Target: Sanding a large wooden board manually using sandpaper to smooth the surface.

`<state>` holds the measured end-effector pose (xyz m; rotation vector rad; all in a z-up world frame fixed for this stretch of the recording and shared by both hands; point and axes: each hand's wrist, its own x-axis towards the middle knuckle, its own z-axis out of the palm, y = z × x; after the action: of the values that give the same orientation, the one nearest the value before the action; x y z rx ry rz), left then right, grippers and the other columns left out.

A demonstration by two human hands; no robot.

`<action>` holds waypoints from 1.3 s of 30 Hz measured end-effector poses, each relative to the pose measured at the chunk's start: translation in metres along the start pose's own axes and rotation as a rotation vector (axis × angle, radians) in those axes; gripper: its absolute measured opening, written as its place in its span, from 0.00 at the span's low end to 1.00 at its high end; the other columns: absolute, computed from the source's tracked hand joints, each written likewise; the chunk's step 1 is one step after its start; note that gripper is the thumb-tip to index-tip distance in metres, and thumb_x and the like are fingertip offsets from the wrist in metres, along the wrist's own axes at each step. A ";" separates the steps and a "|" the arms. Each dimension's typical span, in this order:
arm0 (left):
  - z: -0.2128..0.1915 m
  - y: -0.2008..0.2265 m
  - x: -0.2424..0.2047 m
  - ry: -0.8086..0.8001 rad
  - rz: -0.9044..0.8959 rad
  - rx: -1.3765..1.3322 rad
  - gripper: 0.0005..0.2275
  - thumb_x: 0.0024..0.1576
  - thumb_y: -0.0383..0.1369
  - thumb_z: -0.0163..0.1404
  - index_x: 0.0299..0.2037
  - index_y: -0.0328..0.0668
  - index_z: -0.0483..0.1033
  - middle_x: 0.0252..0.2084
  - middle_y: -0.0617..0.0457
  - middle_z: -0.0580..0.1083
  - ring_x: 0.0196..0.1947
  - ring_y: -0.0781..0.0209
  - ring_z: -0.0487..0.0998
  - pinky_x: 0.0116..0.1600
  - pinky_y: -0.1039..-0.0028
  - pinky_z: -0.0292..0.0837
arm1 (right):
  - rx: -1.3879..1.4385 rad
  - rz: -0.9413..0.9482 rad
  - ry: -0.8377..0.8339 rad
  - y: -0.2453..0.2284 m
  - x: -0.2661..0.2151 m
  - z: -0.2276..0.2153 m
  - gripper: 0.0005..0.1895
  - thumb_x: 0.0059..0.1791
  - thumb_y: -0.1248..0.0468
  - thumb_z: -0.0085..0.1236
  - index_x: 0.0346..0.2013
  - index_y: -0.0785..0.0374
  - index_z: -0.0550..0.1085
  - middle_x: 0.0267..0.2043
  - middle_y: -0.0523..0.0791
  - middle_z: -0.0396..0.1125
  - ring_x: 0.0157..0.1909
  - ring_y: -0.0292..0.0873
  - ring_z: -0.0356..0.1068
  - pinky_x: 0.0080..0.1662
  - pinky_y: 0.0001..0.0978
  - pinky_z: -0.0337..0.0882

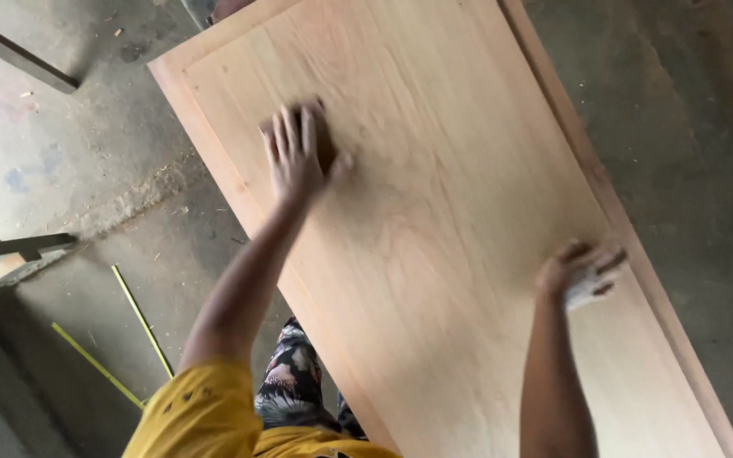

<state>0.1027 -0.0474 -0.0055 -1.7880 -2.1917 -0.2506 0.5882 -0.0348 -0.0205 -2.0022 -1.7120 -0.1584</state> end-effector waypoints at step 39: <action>0.001 0.033 0.116 -0.336 -0.425 -0.341 0.45 0.59 0.62 0.44 0.78 0.40 0.42 0.78 0.31 0.41 0.79 0.36 0.38 0.78 0.46 0.31 | -0.349 0.292 0.009 0.004 0.023 -0.027 0.21 0.54 0.59 0.49 0.60 0.58 0.74 0.62 0.52 0.66 0.65 0.57 0.58 0.55 0.64 0.54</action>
<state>0.1137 0.0667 0.0314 -1.5894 -2.9156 -0.4692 0.6033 -0.0266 0.0110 -2.4739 -1.4397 -0.3869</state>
